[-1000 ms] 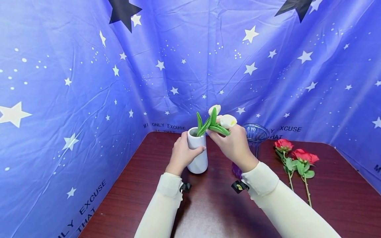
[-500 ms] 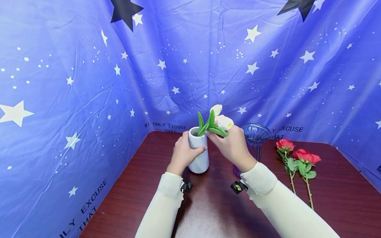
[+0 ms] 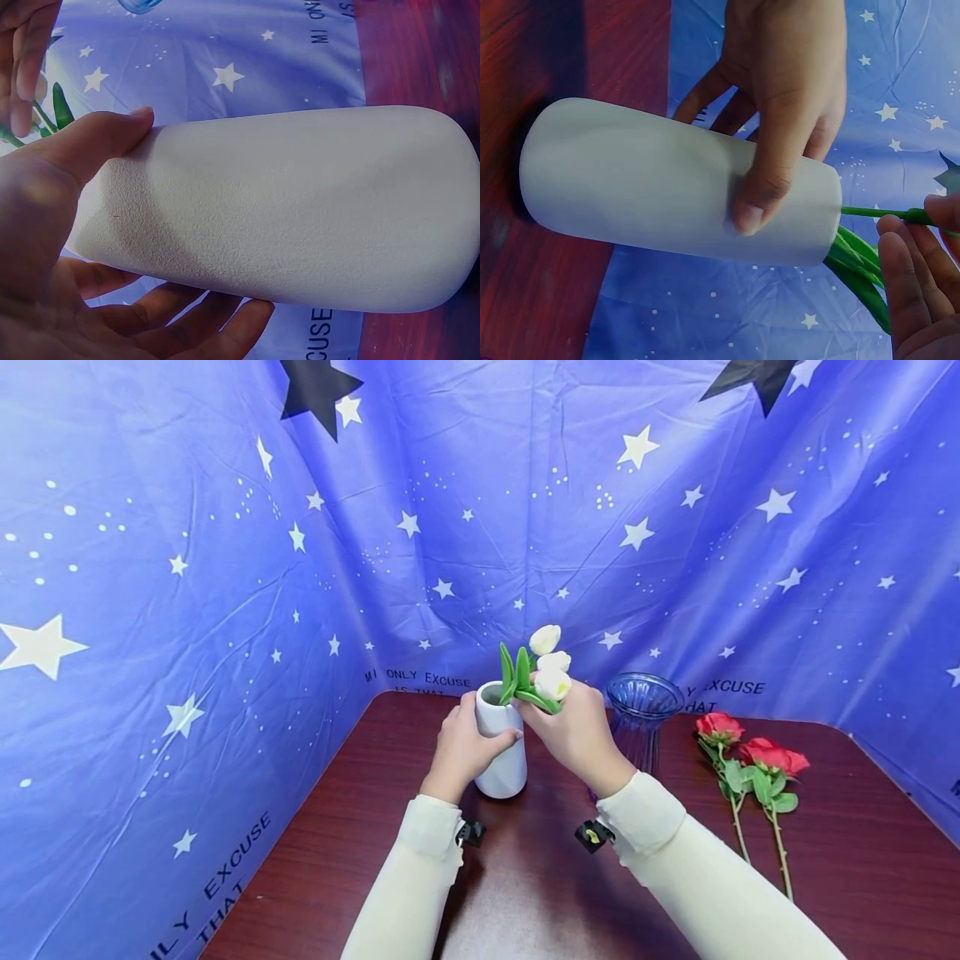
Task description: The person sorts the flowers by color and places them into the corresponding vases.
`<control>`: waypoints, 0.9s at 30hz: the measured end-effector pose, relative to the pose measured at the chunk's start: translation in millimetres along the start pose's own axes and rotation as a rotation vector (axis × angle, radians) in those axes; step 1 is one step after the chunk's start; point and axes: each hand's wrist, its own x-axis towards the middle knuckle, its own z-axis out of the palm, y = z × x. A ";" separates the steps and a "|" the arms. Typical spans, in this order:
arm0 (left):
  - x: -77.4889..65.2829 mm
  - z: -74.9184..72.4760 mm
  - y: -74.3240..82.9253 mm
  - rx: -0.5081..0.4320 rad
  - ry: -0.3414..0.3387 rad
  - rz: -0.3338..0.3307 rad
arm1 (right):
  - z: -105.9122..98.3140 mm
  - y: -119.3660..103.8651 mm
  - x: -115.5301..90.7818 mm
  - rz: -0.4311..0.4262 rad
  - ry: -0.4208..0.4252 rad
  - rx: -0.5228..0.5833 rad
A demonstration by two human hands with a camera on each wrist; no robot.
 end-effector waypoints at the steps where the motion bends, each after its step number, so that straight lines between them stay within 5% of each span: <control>1: -0.2 -0.1 0.0 -0.001 0.001 0.002 | 1.4 1.1 -0.2 -0.014 -0.001 -0.003; 13: -0.2 -1.9 3.4 0.005 -0.006 -0.002 | 11.2 8.2 1.0 -0.080 -0.010 -0.027; 27: -0.2 -1.5 1.4 -0.002 0.004 -0.003 | 19.4 7.7 2.2 -0.011 -0.034 -0.045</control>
